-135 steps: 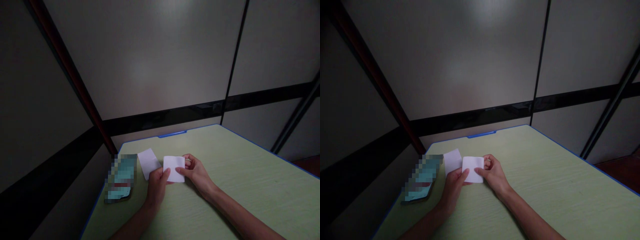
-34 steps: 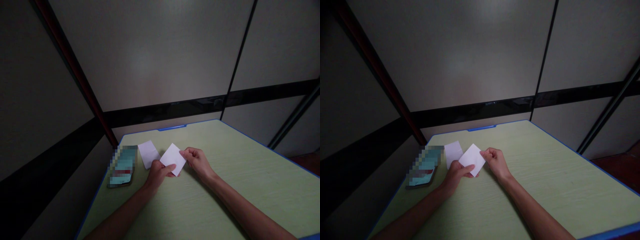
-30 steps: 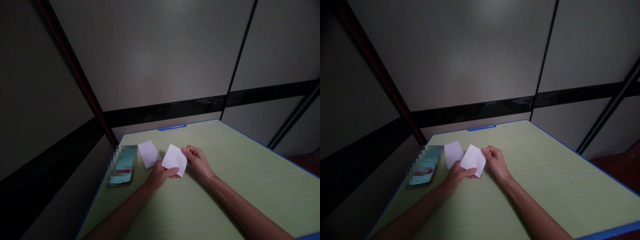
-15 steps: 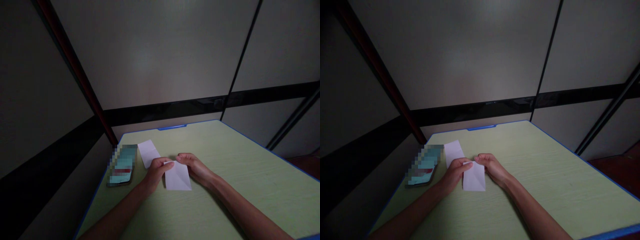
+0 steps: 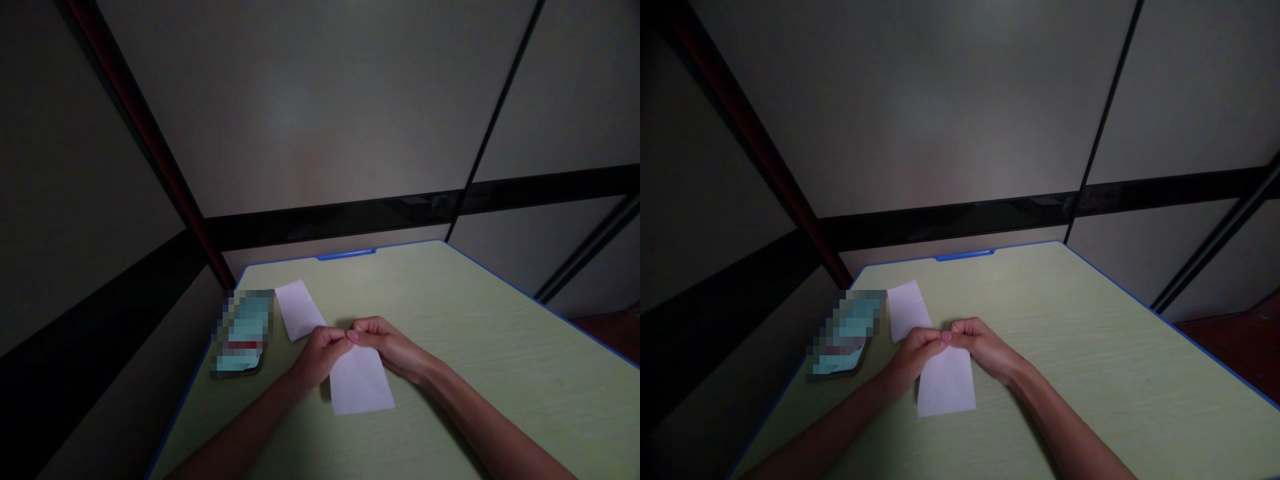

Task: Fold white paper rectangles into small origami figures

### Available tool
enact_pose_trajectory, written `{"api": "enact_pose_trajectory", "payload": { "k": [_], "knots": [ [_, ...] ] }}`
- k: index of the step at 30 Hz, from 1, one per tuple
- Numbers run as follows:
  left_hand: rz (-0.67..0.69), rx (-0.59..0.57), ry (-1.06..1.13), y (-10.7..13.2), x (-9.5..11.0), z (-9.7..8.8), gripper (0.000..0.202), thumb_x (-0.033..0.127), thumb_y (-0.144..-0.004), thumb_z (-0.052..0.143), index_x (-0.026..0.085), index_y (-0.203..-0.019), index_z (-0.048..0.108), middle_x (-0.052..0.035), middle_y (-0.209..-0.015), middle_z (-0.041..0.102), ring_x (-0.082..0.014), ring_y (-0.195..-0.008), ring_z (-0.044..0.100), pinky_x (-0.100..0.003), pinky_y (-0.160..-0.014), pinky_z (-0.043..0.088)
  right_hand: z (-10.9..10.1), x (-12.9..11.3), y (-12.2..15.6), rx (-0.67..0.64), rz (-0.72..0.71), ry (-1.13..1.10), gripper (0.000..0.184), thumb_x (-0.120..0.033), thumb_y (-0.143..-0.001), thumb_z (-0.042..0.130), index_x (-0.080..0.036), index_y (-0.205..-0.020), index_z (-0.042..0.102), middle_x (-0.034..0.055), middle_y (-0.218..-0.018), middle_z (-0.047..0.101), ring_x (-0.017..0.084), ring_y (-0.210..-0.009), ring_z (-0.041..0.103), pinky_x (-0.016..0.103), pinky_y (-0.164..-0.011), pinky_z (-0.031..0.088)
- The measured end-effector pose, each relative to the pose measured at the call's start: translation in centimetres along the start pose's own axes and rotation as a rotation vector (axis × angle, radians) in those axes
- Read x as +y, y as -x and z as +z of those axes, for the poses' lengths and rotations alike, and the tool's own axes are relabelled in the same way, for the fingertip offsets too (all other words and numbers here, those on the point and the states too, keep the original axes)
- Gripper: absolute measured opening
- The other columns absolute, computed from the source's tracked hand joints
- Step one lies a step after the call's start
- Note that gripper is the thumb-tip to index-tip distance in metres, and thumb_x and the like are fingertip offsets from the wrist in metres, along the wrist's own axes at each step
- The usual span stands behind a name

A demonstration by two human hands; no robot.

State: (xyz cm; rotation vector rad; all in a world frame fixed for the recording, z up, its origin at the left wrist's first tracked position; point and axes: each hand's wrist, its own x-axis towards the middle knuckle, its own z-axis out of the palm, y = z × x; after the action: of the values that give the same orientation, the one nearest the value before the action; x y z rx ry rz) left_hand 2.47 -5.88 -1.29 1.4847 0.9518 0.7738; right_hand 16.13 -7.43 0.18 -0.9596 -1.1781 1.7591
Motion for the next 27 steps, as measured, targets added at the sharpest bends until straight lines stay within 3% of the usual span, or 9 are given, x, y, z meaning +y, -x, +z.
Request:
{"api": "enact_pose_trajectory", "payload": {
  "k": [9, 19, 27],
  "knots": [
    [0.011, -0.076, 0.012, 0.1, 0.1, -1.0, 0.028, 0.033, -0.062, 0.049, 0.014, -0.043, 0.044, 0.0047, -0.039, 0.034, -0.0051, -0.040, 0.029, -0.020, -0.040, 0.019, 0.0, 0.5, -0.2, -0.065, 0.052, -0.217, 0.027, -0.030, -0.057, 0.066, -0.013, -0.051, 0.047, -0.0061, -0.042, 0.044, 0.003, -0.037, 0.037, 0.017, -0.039, 0.022],
    [0.024, -0.105, 0.004, 0.1, 0.6, -1.2, 0.023, 0.026, -0.058, 0.052, 0.013, -0.039, 0.048, 0.0046, -0.037, 0.038, -0.0056, -0.041, 0.031, -0.020, -0.042, 0.021, -0.7, 0.3, 0.0, -0.117, 0.036, -0.248, 0.026, -0.029, -0.054, 0.067, -0.013, -0.048, 0.047, -0.0059, -0.041, 0.044, 0.004, -0.035, 0.036, 0.018, -0.036, 0.022],
    [-0.038, -0.230, 0.181, 0.1, 0.3, -1.5, 0.022, 0.024, -0.063, 0.048, 0.012, -0.049, 0.058, -0.0027, -0.046, 0.058, -0.0125, -0.042, 0.052, -0.022, -0.044, 0.037, -1.1, -0.1, 0.3, -0.074, -0.085, -0.325, 0.028, -0.027, -0.053, 0.066, -0.015, -0.046, 0.042, -0.0067, -0.042, 0.037, 0.004, -0.036, 0.032, 0.019, -0.037, 0.022]
  ]
}}
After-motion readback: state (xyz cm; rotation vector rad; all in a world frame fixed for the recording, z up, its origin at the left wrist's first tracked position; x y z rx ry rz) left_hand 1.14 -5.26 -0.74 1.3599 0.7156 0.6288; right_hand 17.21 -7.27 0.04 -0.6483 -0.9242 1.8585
